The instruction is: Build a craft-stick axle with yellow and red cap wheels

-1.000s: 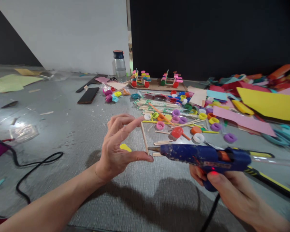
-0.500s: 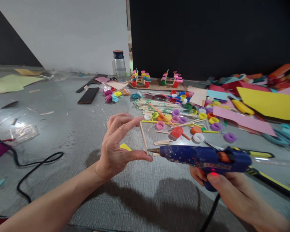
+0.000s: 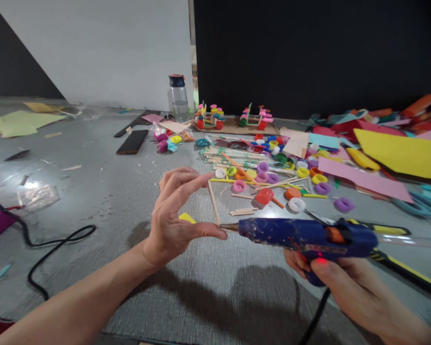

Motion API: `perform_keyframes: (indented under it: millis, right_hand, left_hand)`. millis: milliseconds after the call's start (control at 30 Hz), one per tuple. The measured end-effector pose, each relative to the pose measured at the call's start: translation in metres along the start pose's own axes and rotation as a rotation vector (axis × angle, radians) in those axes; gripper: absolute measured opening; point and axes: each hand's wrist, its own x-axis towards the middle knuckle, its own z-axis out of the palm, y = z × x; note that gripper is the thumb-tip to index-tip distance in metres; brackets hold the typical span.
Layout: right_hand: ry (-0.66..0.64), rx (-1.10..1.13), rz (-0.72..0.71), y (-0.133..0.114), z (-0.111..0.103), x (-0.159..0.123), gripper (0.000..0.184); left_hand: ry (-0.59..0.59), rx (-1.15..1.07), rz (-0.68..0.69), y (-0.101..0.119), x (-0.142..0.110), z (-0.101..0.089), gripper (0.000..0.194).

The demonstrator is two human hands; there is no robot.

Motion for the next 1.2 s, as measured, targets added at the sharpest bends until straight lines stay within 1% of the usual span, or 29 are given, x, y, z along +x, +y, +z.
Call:
perform_keyframes:
  millis: [167,300,433,633,800,1000,1200]
  right_hand:
    - [0.006,0.021,0.011,0.003,0.000,-0.001,0.031]
    - [0.018,0.013,-0.011,-0.002,0.001,0.004,0.028]
    - [0.022,0.019,-0.032,-0.007,0.003,0.009,0.031]
    - [0.013,0.046,0.021,0.000,0.002,0.004,0.034]
    - [0.001,0.053,0.031,0.006,0.002,0.001,0.039]
    - [-0.001,0.081,0.085,0.004,0.003,0.002,0.043]
    - [-0.003,0.081,0.112,0.010,0.000,-0.001,0.042]
  left_hand:
    - [-0.001,-0.003,-0.003,0.000,-0.001,0.000,0.086]
    - [-0.018,0.005,0.001,0.001,-0.001,0.000,0.088]
    - [-0.041,0.021,0.016,0.003,-0.001,0.000,0.088]
    - [-0.098,0.071,0.058,0.006,-0.001,-0.001,0.090]
    - [-0.126,0.066,0.067,0.009,-0.002,-0.001,0.090]
    - [-0.126,0.063,0.079,0.009,-0.003,0.000,0.091]
    - [-0.126,0.075,0.067,0.009,-0.002,-0.001,0.091]
